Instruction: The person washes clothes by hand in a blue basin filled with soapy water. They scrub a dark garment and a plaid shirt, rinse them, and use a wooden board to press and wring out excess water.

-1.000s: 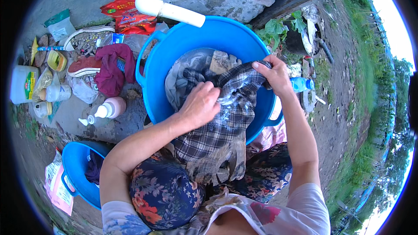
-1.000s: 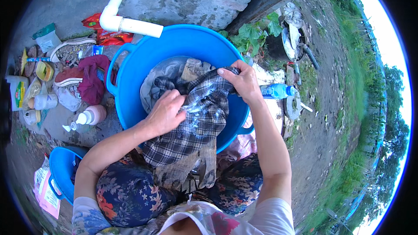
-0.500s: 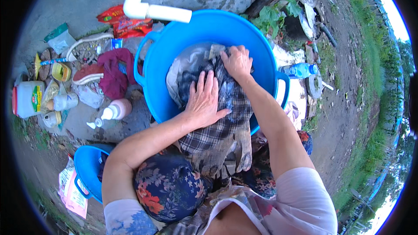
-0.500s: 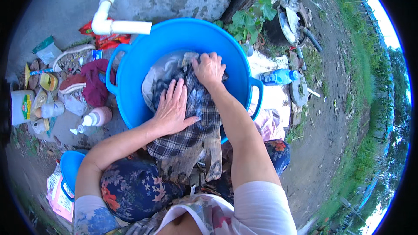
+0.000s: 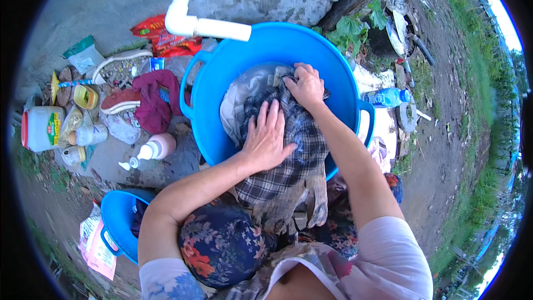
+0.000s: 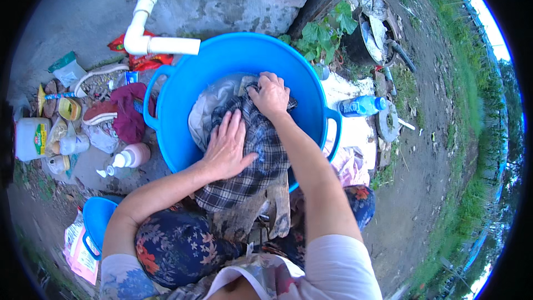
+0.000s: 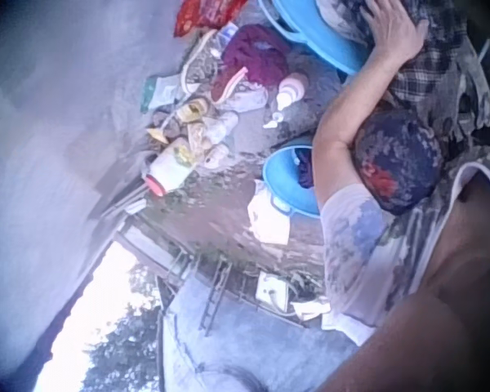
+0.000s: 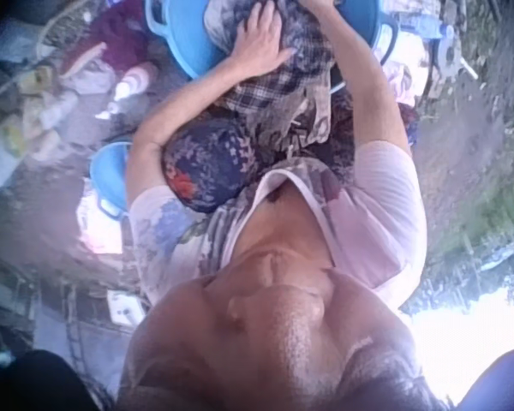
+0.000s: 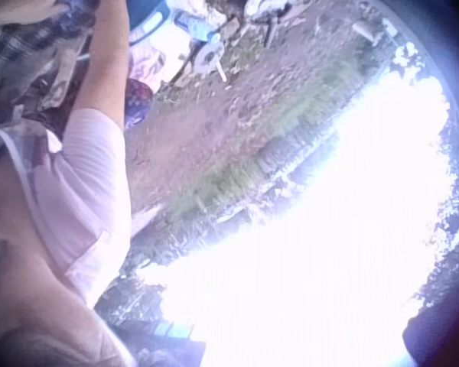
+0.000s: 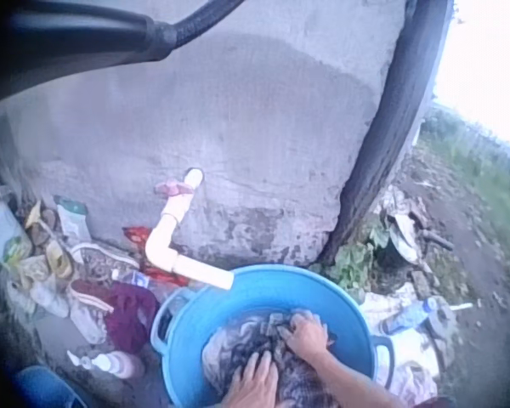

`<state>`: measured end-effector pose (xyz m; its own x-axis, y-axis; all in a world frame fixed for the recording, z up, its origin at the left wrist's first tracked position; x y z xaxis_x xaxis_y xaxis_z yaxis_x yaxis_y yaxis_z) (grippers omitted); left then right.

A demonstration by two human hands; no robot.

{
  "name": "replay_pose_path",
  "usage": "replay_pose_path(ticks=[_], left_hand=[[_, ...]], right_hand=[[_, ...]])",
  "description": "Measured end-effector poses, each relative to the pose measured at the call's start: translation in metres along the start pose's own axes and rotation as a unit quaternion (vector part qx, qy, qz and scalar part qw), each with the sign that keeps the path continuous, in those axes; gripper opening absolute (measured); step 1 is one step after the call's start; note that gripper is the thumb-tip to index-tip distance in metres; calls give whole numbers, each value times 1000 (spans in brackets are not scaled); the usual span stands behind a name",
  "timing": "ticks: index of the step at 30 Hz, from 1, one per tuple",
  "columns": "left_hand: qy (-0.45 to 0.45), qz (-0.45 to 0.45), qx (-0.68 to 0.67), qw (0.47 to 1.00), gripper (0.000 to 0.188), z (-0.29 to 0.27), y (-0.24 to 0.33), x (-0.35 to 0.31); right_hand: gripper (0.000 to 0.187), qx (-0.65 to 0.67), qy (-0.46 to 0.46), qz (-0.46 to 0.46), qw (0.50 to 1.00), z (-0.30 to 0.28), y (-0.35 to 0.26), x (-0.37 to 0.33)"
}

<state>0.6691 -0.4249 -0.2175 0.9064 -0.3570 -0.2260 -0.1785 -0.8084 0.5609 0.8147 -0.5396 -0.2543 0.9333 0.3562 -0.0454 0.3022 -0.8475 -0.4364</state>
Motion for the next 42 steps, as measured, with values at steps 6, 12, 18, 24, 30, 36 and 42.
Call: replay_pose_path(ticks=[6,12,18,24,30,36,42], left_hand=[[-19,10,43,999,74,10,-9,-8],[-1,3,-5,1000,86,-1,1,4],[-36,-50,1,998,82,3,-10,-8],[-9,1,-11,1000,86,0,4,-1],[29,-29,-49,998,83,15,-17,-9],[18,10,-17,1000,82,6,2,1],[31,-27,-77,996,84,8,-14,-3]], right_hand=[[33,26,-52,-221,974,-47,-85,-100],[28,-20,-6,31,999,4,-5,17],[29,71,-94,-252,961,-56,-76,-93],[30,-70,18,46,996,0,-21,9],[27,85,-113,-221,965,-58,-55,-86],[32,-57,16,27,998,-5,-27,2],[26,65,-177,-133,973,-38,-24,-51]])
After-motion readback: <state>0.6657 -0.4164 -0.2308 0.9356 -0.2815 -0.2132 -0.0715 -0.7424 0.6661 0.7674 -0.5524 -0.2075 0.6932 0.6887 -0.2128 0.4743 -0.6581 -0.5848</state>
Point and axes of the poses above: each hand's wrist, its own x-axis towards the middle knuckle, its own z-axis out of the palm, y = z × x, the point moved 3 cm from there along x, towards the middle knuckle, and after that the axes turned 8 degrees about -y, right-handed, at the moved point
